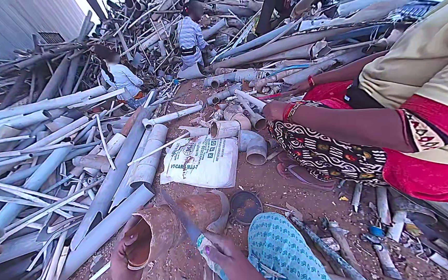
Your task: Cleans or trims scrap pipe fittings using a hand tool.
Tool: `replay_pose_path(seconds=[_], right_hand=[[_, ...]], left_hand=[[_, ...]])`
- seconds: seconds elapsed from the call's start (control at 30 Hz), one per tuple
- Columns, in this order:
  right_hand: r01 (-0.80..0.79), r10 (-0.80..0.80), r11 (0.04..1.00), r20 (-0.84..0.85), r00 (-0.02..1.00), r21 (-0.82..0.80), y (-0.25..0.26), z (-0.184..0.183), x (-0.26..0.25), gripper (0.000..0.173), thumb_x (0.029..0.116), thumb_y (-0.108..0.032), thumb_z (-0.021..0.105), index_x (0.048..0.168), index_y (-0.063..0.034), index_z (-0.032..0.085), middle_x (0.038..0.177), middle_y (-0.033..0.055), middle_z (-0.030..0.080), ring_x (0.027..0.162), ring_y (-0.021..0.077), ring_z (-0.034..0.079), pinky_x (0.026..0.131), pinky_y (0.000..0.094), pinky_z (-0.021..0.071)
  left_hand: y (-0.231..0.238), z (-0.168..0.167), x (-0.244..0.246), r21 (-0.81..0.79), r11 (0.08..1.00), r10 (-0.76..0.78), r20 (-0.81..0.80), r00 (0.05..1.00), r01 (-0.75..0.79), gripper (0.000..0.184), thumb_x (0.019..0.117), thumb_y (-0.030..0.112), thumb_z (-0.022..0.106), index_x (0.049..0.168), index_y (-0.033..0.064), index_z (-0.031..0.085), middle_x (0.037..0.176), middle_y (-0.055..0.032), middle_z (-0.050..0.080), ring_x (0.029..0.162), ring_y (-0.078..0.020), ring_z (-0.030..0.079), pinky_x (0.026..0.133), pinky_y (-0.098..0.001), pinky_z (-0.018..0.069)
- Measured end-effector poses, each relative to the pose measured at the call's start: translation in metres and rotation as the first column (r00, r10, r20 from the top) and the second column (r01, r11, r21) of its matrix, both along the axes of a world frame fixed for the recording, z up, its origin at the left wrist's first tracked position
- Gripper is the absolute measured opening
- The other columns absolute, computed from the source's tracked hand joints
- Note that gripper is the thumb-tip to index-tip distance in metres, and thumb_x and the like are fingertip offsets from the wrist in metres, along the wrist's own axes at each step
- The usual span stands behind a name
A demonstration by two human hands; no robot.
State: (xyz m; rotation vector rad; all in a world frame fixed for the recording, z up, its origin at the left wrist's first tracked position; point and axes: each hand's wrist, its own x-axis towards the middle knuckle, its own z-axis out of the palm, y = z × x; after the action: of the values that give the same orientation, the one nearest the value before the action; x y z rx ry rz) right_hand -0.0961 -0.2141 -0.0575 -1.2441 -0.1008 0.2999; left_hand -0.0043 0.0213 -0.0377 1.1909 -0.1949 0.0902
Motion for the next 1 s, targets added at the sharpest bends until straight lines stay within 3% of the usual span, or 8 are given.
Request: replay_pose_path(seconds=[0.3,0.5,0.63,0.73,0.77,0.83,0.97,1.0], right_hand=[[0.050,-0.046,0.997,0.059,0.997,-0.057,0.003,0.007,-0.005,0.043,0.1062,-0.008,0.042,0.145,0.0109,0.044,0.083,0.0080,0.061,0.055,0.0064,0.051,0.051,0.0244,0.0466],[0.057,-0.057,0.997,0.013,0.998,-0.049,0.001,0.000,-0.002,0.042,0.1064,-0.010,0.042,0.143,0.0095,0.045,0.083,0.0061,0.062,0.055,0.0041,0.052,0.051,0.0220,0.0469],[0.055,-0.054,0.998,0.041,0.998,-0.016,0.006,0.005,-0.009,0.043,0.1064,-0.009,0.041,0.144,0.0115,0.043,0.078,0.0048,0.058,0.051,0.0041,0.048,0.049,0.0220,0.0444],[0.056,-0.056,0.998,0.008,0.998,-0.004,0.002,-0.004,0.000,0.042,0.1067,-0.010,0.041,0.144,0.0090,0.044,0.076,0.0028,0.060,0.050,0.0034,0.051,0.047,0.0207,0.0461],[0.060,-0.060,0.998,0.008,0.998,-0.017,0.002,0.002,-0.003,0.043,0.1065,-0.009,0.042,0.145,0.0097,0.042,0.076,0.0032,0.060,0.050,0.0037,0.052,0.047,0.0209,0.0465],[0.059,-0.058,0.997,0.022,0.998,-0.046,0.005,0.015,-0.013,0.045,0.1055,-0.008,0.041,0.147,0.0108,0.040,0.076,0.0035,0.060,0.051,0.0044,0.051,0.047,0.0219,0.0467],[0.015,-0.016,0.997,-0.014,1.000,-0.074,-0.003,0.005,-0.004,0.044,0.1056,-0.010,0.039,0.146,0.0068,0.040,0.077,0.0018,0.060,0.049,0.0041,0.053,0.046,0.0205,0.0477],[0.011,-0.012,0.996,-0.009,1.000,-0.086,-0.005,0.008,-0.003,0.043,0.1057,-0.010,0.039,0.146,0.0061,0.041,0.077,0.0014,0.060,0.049,0.0042,0.054,0.046,0.0207,0.0486]], left_hand=[[0.003,-0.001,0.005,0.006,0.995,-0.102,0.040,0.994,0.101,0.039,0.0911,0.017,0.054,0.128,0.0179,0.065,0.127,0.0002,0.072,0.119,-0.0118,0.066,0.099,-0.0287,0.0549],[0.000,0.000,0.001,0.032,0.998,-0.052,0.015,0.999,0.051,0.047,0.0899,0.007,0.035,0.128,0.0146,0.060,0.126,0.0034,0.072,0.120,-0.0093,0.065,0.102,-0.0284,0.0528],[0.004,-0.002,0.002,0.010,0.998,-0.068,0.040,0.997,0.068,0.045,0.0885,0.009,0.046,0.130,0.0092,0.062,0.129,-0.0029,0.070,0.124,-0.0149,0.063,0.104,-0.0335,0.0514],[-0.002,0.003,0.000,0.064,0.997,-0.054,0.034,0.998,0.052,0.045,0.0887,0.007,0.040,0.127,0.0158,0.062,0.124,0.0053,0.072,0.116,-0.0060,0.066,0.098,-0.0246,0.0535],[-0.004,0.003,0.000,0.055,0.997,-0.054,0.049,0.997,0.051,0.042,0.0895,0.010,0.045,0.125,0.0169,0.065,0.123,0.0050,0.073,0.113,-0.0047,0.067,0.095,-0.0218,0.0545],[-0.002,-0.002,0.000,0.053,0.998,-0.034,0.063,0.997,0.031,0.038,0.0858,0.020,0.060,0.122,0.0167,0.071,0.121,0.0016,0.074,0.109,-0.0067,0.069,0.091,-0.0227,0.0562],[-0.001,-0.001,-0.005,0.079,0.997,-0.013,0.036,0.999,0.010,0.043,0.0831,0.021,0.063,0.125,0.0103,0.067,0.121,-0.0028,0.073,0.111,-0.0112,0.069,0.093,-0.0281,0.0575],[-0.003,0.001,-0.004,0.101,0.995,0.003,0.029,1.000,-0.006,0.044,0.0817,0.017,0.057,0.124,0.0094,0.065,0.121,-0.0025,0.073,0.111,-0.0105,0.069,0.092,-0.0278,0.0574]])
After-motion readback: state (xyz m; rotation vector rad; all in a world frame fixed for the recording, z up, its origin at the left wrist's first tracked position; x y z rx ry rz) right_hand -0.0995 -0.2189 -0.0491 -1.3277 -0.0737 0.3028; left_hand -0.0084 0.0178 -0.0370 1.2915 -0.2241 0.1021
